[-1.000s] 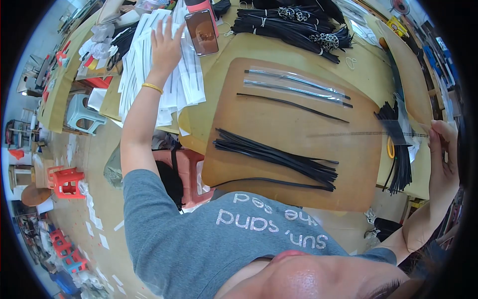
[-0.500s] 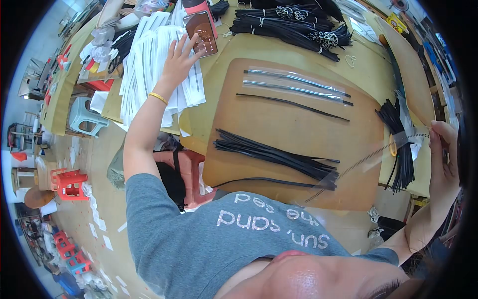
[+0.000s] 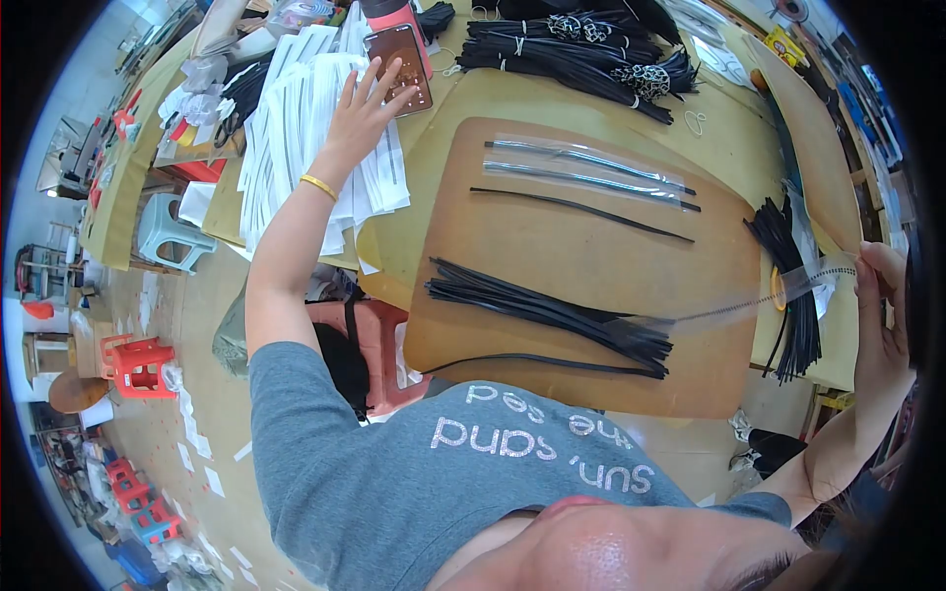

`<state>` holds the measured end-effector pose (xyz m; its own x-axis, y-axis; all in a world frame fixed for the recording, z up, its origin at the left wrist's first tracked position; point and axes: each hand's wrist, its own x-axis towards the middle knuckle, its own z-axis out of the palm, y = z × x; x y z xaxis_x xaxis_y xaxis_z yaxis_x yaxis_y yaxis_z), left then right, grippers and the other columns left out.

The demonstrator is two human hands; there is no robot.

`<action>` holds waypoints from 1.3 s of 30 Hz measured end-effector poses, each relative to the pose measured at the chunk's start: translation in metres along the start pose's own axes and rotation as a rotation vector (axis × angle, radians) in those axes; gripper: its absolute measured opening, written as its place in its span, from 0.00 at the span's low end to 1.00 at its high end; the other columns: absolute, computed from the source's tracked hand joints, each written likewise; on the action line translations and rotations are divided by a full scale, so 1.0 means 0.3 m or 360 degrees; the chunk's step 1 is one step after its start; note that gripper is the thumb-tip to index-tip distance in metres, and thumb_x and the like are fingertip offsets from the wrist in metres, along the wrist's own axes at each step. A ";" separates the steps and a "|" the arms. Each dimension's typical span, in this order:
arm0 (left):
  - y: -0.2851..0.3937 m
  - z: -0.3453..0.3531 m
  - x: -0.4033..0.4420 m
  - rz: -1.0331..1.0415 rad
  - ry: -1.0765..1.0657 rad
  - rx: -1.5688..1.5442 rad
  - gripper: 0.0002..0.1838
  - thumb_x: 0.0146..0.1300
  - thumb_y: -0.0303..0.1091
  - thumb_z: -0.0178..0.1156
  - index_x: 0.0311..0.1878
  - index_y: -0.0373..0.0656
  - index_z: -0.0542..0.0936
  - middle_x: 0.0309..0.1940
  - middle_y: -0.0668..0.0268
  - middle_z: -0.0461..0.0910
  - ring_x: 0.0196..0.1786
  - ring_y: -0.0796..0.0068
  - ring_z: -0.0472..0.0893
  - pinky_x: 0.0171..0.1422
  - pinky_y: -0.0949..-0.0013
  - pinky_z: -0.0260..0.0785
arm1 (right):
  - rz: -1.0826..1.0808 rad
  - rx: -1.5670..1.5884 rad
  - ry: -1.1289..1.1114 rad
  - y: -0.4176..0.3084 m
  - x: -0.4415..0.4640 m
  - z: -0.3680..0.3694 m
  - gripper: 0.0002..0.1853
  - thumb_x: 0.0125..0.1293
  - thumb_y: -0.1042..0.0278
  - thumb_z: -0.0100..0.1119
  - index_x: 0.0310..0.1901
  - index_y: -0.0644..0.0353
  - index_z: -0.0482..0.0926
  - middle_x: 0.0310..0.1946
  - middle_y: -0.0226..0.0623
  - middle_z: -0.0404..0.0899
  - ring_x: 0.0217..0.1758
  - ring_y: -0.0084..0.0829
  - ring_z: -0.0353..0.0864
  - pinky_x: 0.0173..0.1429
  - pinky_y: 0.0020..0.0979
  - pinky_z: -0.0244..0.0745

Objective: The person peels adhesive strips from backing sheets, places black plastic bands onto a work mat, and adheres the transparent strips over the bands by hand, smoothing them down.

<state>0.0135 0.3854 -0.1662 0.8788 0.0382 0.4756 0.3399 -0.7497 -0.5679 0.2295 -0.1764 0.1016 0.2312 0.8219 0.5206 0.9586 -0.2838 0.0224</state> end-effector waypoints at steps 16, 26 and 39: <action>-0.019 0.008 -0.011 0.0102 -0.0094 -0.0098 0.23 0.61 0.29 0.59 0.60 0.60 0.82 0.80 0.67 0.57 0.83 0.57 0.53 0.82 0.46 0.49 | 0.0105 0.0135 -0.0019 0.003 -0.011 0.006 0.09 0.71 0.85 0.58 0.50 0.66 0.80 0.42 0.33 0.79 0.40 0.18 0.75 0.46 0.17 0.69; -0.007 0.006 0.030 0.0099 0.0015 -0.0064 0.25 0.63 0.30 0.58 0.63 0.62 0.79 0.81 0.67 0.57 0.82 0.58 0.54 0.82 0.49 0.48 | 0.0073 0.0108 0.0014 0.000 0.005 0.015 0.09 0.70 0.86 0.59 0.49 0.66 0.80 0.39 0.34 0.76 0.40 0.22 0.74 0.45 0.20 0.69; 0.010 0.028 0.015 0.0126 -0.0041 -0.0034 0.27 0.61 0.27 0.60 0.64 0.65 0.79 0.81 0.68 0.57 0.83 0.58 0.52 0.84 0.48 0.43 | -0.0011 0.0067 0.0004 -0.020 0.015 0.013 0.09 0.70 0.86 0.58 0.50 0.66 0.79 0.38 0.35 0.76 0.37 0.21 0.73 0.43 0.18 0.67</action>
<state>0.0214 0.3889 -0.1715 0.9110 -0.0054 0.4123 0.2617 -0.7651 -0.5883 0.2255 -0.1689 0.1005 0.2240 0.8226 0.5226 0.9664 -0.2568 -0.0100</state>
